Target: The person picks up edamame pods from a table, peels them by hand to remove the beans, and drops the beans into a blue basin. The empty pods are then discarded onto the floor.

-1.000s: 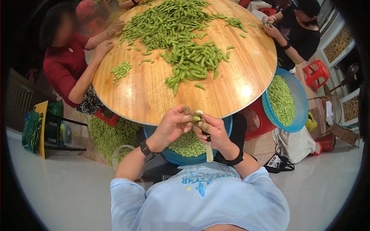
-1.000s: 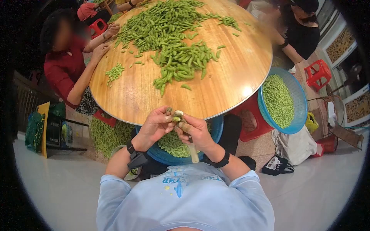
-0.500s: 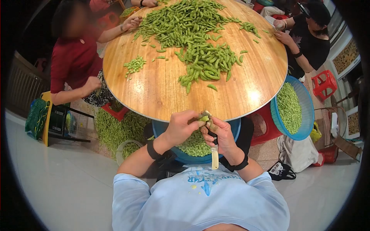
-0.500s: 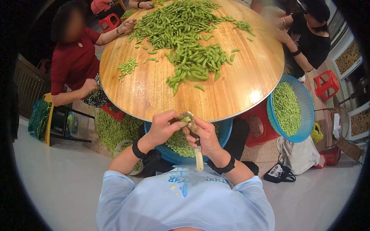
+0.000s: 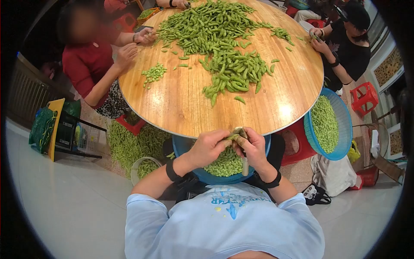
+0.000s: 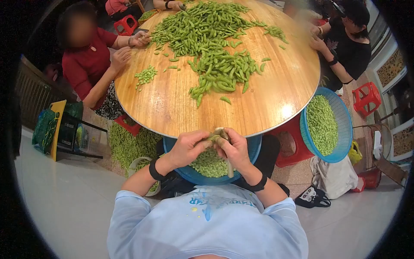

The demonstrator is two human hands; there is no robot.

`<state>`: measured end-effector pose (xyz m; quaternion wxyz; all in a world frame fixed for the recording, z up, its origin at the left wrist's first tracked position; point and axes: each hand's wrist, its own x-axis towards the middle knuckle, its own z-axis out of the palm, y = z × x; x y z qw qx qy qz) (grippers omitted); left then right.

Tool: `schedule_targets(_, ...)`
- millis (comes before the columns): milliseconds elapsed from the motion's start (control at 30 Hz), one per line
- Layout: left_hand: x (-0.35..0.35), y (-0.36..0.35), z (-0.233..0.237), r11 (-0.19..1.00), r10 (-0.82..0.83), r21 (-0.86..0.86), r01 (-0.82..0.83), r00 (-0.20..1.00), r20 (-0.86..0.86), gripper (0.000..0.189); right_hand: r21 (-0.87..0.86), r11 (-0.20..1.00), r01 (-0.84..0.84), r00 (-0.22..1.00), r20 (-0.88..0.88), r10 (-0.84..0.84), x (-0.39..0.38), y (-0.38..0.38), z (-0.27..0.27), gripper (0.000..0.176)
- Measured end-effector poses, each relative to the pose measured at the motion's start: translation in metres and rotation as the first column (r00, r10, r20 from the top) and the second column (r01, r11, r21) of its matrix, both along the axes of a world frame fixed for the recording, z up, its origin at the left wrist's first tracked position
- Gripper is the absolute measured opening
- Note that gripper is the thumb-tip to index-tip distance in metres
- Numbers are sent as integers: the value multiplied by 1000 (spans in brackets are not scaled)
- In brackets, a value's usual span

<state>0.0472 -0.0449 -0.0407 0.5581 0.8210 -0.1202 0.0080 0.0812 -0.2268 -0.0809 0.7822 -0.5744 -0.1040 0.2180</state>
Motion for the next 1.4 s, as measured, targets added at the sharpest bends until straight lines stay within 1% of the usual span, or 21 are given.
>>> schedule_targets(33, -1, 0, -4, 998, -28, 56, 22, 993, 113, 14, 1, 1000, -4, 1000, 3, 4, 0, 2, 0, 21)
schedule_targets(100, -3, 2, -5, 993, -53, 112, 29, 974, 221, 14, -247, 947, 207, 838, 545, -41, -2, 4, -1, 21)
schedule_targets(167, -5, 5, -3, 993, -74, 92, 70, 996, 40, 16, -309, 938, 159, 883, 470, 5, 0, -2, 3, 23)
schedule_targets(233, -7, 6, -7, 996, -65, 69, 62, 997, 47, 19, -434, 898, 74, 893, 429, 134, 4, -8, 4, 23)
schedule_targets(300, -7, 10, -8, 997, -57, 49, 54, 997, 55, 22, -422, 906, 24, 855, 479, 200, 9, -13, 1, 22)
schedule_targets(333, -7, 13, -7, 992, -88, 90, 83, 995, 50, 25, -411, 911, -23, 811, 526, 258, 9, -14, 0, 22)
schedule_targets(400, -5, 17, -5, 985, -121, 130, 115, 992, 40, 29, -388, 921, 30, 811, 548, 205, 7, -10, 8, 21)
schedule_targets(467, -5, 18, 0, 942, -160, 322, 92, 968, 193, 35, -365, 928, 76, 806, 571, 158, 5, -7, 21, 20)
schedule_targets(533, -2, 17, 0, 943, -173, 320, 87, 952, 254, 36, -199, 979, -55, 986, 146, 85, 2, -4, 29, 18)
schedule_targets(567, -1, 16, 1, 944, -187, 319, 81, 929, 319, 38, -199, 978, -56, 986, 145, 86, 4, -4, 28, 18)
schedule_targets(633, -1, 15, 3, 939, -197, 335, 78, 920, 338, 39, -380, 924, -32, 927, 335, 170, 6, -3, 17, 17)
schedule_targets(700, 0, 14, 2, 934, -208, 349, 75, 909, 361, 41, -340, 940, -34, 931, 332, 154, 5, 0, 11, 16)
schedule_targets(767, 1, 15, -1, 917, -215, 395, 62, 910, 355, 42, -403, 913, 65, 858, 490, 156, 6, 3, 11, 15)
schedule_targets(900, 3, 16, -4, 885, -271, 464, 51, 865, 422, 42, -390, 919, 53, 853, 497, 162, 9, 5, 8, 10)
schedule_targets(967, 3, 15, -3, 860, -279, 509, -22, 815, 507, 41, -271, 958, -93, 969, 195, 149, 9, 6, 10, 6)
schedule_targets(1067, 5, 12, -12, 856, -284, 512, -72, 762, 581, 38, -145, 982, -118, 987, 93, 133, 3, 12, 4, 11)
schedule_targets(1100, 6, 11, -15, 857, -283, 511, -72, 763, 582, 38, -146, 982, -119, 987, 93, 133, 2, 14, 4, 11)
schedule_targets(1167, 6, 9, -20, 871, -216, 467, -154, 733, 645, 35, 45, 996, -79, 970, -226, 87, 2, 19, 6, 12)
schedule_targets(1200, 6, 8, -24, 869, -214, 468, -159, 732, 646, 35, 46, 995, -84, 970, -224, 92, 1, 20, 5, 12)
schedule_targets(1267, 4, 4, -31, 876, -171, 430, -219, 692, 701, 34, 204, 979, -19, 907, -407, 103, -2, 21, 2, 14)
schedule_targets(1400, 4, 5, -24, 874, -185, 440, -204, 697, 692, 34, 186, 982, -28, 931, -352, 93, -1, 18, 5, 11)
